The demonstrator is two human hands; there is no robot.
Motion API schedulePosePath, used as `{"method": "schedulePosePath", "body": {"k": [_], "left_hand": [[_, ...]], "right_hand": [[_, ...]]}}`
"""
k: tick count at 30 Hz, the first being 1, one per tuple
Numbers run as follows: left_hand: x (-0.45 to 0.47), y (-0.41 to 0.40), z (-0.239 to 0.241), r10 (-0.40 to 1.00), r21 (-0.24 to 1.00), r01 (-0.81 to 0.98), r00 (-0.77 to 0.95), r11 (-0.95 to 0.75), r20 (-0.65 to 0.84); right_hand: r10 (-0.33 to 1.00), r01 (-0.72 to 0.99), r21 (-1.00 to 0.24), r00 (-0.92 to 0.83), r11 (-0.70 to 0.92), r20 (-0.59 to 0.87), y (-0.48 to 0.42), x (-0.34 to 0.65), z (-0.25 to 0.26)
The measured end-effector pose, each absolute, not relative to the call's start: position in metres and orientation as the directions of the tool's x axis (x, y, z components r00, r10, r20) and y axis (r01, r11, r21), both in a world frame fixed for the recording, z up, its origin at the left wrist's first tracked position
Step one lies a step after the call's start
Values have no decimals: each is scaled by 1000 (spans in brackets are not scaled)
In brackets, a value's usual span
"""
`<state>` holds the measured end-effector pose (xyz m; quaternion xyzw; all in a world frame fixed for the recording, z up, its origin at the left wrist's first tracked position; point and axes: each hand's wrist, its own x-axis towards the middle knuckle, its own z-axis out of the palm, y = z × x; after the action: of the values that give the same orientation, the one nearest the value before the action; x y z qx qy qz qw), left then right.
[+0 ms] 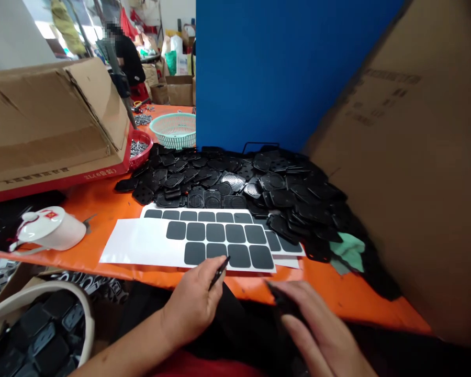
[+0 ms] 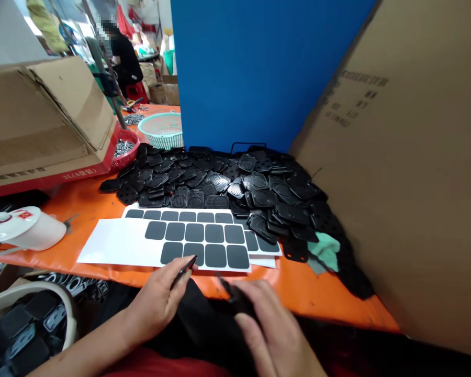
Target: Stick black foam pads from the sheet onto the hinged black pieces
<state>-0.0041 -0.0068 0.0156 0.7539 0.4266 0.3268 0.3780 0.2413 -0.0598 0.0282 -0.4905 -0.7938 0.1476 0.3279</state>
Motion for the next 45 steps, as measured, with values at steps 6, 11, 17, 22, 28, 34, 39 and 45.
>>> {"method": "schedulePosePath", "body": {"k": [6,11,17,22,28,34,39,45], "left_hand": [[-9,-15,11,787,619,500,495,-605,369],[-9,-15,14,772,541,550,474,-636,424],[-7,-16,7,725,456,567,479,-686,495],[-6,-18,-2,681,410,553,491,-725,543],[-4,-26,4,592,419,419,598,-806,541],[2,-24,19,818,910,169,521,-380,244],[3,-22,19,866,990,-28,488,141,-110],[9,-16,14,824,756,-385,445,529,-349]], "right_hand": [[846,611,-586,-412,532,338,-62,210,37],[856,647,-561,-407,517,319,-62,211,41],[892,675,-583,-342,452,295,-70,209,41],[932,686,-630,-262,364,252,-83,212,32],[960,720,-635,-217,279,176,-79,221,27],[980,884,-453,-25,115,200,-71,282,-11],[960,991,-121,-26,62,278,-49,352,-46],[904,980,-152,-51,127,425,-38,324,-33]]}}
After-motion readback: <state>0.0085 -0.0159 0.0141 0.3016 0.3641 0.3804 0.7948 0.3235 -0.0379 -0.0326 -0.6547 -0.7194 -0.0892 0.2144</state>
